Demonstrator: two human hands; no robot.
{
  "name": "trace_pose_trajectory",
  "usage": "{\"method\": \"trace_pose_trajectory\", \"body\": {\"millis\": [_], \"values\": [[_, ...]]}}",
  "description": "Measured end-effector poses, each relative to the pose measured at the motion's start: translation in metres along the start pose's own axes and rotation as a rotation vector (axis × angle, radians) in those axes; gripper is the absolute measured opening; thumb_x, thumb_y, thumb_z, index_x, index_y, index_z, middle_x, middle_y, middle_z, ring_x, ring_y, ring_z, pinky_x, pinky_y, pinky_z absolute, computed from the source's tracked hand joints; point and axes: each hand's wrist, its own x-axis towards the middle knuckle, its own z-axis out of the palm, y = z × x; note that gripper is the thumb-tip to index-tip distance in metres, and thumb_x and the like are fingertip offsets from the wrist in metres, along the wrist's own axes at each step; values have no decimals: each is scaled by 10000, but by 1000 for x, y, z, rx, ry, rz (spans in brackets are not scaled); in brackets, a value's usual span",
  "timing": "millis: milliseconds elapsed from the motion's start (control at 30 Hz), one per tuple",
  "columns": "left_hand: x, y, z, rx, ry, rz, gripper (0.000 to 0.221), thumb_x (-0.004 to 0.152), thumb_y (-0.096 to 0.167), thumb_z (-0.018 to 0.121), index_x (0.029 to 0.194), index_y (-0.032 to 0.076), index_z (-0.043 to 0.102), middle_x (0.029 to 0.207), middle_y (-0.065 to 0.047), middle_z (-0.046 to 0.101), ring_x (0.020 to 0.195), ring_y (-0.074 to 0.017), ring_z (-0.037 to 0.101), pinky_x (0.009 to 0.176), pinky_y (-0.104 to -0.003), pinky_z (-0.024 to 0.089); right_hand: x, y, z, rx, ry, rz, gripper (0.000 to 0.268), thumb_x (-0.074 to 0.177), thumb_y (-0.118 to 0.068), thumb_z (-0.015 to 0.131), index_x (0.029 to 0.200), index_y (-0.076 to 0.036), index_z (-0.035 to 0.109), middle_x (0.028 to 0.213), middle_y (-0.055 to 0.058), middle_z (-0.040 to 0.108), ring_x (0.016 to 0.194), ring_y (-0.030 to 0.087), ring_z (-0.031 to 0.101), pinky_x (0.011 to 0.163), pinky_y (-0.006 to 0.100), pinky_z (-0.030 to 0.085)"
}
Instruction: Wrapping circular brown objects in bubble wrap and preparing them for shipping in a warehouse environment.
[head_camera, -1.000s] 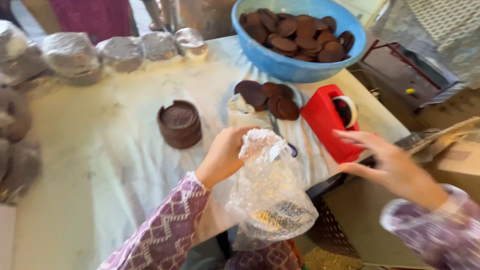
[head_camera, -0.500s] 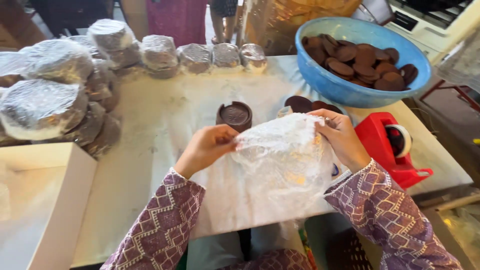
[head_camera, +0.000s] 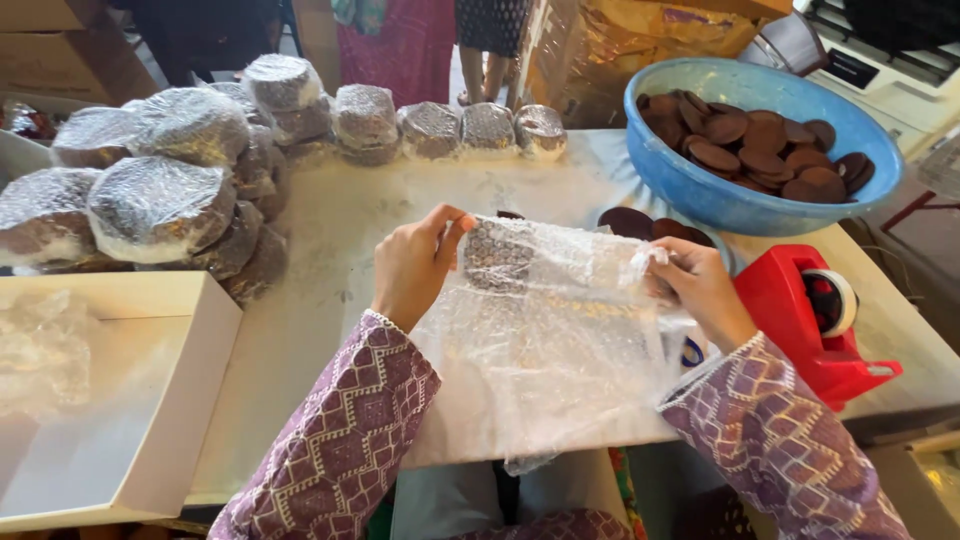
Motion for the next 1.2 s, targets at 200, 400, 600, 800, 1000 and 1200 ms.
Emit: {"method": "trace_pose_trajectory", "body": {"millis": [200, 400, 600, 800, 1000, 1200], "values": [[10, -18, -12, 77, -95, -81, 234, 998, 407, 607, 985, 223, 750, 622, 18, 710, 601, -178, 707, 560, -353, 489, -1, -32, 23, -173, 87, -61, 174, 984, -109, 647, 1106, -12, 725, 716, 10, 630, 550, 37, 506, 458, 192, 349], [23, -54, -29, -58, -200, -251, 237, 979, 372, 654, 979, 178, 789, 660, 13, 733, 566, -114, 649, 517, -302, 473, 17, -45, 35, 64, -226, 96, 400, 886, -86, 756, 1247, 10, 615, 938, 50, 705, 759, 69, 596, 657, 198, 447], [20, -67, -59, -105, -216, -353, 262, 975, 357, 663, 1056, 146, 796, 674, 19, 715, 529, -50, 588, 490, -252, 461, 22, -46, 34, 51, -719, 271, 447, 838, -42, 777, 1221, -16, 548, 1078, 184, 774, 1054, 204, 722, 926, 284, 541], [4, -114, -45, 52, -342, -461, 286, 976, 403, 634, 1058, 178, 789, 788, 10, 764, 596, -113, 621, 577, -304, 494, 18, -39, 40, 169, -533, 135, 332, 875, 20, 724, 1136, -20, 524, 1072, 165, 740, 1054, 221, 724, 927, 339, 579], [1, -64, -36, 338, -78, 27, 349, 905, 453, 713, 1126, 185, 747, 1207, -97, 685, 1172, -297, 578, 997, -436, 449, 25, -39, 46, -26, -511, 61, 348, 888, 23, 683, 1174, -43, 497, 1073, 141, 765, 892, 154, 691, 777, 307, 577], [-9, 7, 1, 33, -228, 439, 841, 724, 442, 857, 1389, 89, 483, 1302, -225, 603, 1218, -404, 525, 1008, -511, 398, 21, -56, 61, -107, -516, 35, 392, 922, -31, 676, 1265, -55, 490, 1065, 109, 768, 846, 91, 619, 707, 260, 507]]}}
